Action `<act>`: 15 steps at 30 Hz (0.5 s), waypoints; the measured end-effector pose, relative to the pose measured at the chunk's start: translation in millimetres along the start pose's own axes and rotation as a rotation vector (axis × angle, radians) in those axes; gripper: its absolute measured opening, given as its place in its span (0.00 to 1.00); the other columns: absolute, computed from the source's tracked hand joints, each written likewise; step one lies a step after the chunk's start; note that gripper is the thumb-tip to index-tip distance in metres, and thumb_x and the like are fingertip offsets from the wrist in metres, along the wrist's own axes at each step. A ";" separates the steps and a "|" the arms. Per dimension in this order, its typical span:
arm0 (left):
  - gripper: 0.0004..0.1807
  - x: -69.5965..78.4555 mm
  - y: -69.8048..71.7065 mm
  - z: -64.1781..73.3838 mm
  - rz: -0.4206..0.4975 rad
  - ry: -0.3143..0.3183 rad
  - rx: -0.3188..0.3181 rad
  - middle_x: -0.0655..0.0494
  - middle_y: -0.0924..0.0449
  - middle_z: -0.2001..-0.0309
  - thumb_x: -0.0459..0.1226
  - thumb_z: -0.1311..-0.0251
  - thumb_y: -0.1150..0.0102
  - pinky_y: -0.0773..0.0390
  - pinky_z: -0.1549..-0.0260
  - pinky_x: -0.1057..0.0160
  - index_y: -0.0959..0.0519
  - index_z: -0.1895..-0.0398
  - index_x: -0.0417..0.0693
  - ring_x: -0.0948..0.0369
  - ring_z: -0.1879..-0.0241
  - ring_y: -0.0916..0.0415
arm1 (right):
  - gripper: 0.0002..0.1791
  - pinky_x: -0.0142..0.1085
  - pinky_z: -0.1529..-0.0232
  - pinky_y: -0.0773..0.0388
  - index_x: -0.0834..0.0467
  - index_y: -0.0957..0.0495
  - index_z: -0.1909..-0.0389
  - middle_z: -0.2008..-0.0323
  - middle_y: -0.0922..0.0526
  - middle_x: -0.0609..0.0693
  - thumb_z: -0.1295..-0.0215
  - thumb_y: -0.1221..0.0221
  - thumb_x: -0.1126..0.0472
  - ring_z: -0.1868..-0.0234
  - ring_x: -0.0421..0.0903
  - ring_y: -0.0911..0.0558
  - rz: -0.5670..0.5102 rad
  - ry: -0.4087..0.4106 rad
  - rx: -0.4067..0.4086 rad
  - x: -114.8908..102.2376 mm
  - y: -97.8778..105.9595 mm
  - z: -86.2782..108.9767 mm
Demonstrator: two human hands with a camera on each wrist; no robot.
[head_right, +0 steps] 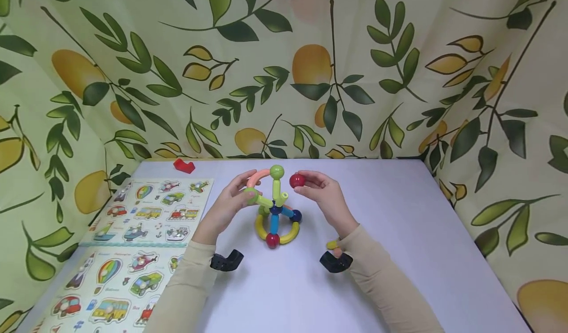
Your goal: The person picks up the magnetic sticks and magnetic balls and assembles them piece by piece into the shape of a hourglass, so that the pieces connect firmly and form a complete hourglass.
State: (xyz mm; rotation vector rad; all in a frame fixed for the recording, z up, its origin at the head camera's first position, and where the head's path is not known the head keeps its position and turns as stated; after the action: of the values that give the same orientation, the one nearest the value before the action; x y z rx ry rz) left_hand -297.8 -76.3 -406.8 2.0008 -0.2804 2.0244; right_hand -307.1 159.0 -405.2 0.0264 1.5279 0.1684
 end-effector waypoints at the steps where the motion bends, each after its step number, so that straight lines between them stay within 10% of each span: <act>1: 0.34 1.0 1.6 -0.4 -0.001 -0.007 0.001 0.51 0.34 0.37 0.41 0.36 0.42 0.29 0.34 0.49 0.38 0.27 0.61 0.56 0.42 0.22 | 0.30 0.28 0.46 0.20 0.57 0.28 0.35 0.36 0.24 0.56 0.38 0.32 0.57 0.41 0.42 0.21 -0.009 0.027 0.008 -3.6 -2.3 6.4; 15: 0.35 2.3 -2.5 0.9 -0.002 -0.015 -0.007 0.44 0.38 0.35 0.40 0.34 0.43 0.26 0.35 0.50 0.41 0.24 0.56 0.57 0.44 0.23 | 0.26 0.25 0.48 0.20 0.59 0.27 0.41 0.39 0.23 0.55 0.40 0.32 0.65 0.38 0.50 0.25 -0.026 0.153 0.061 -13.4 -30.2 30.4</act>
State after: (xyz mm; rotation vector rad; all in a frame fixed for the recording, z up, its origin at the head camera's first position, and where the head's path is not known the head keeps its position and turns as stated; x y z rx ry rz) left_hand -296.1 -74.0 -404.7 2.0118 -0.2880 2.0053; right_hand -274.5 130.1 -394.2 0.0434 1.6854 0.1050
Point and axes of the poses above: each hand's wrist, its own z-axis away from the middle knuckle, its own y-axis out of the back of the hand, x = y × z, the point moved 6 cm from there along -z, towards the middle knuckle
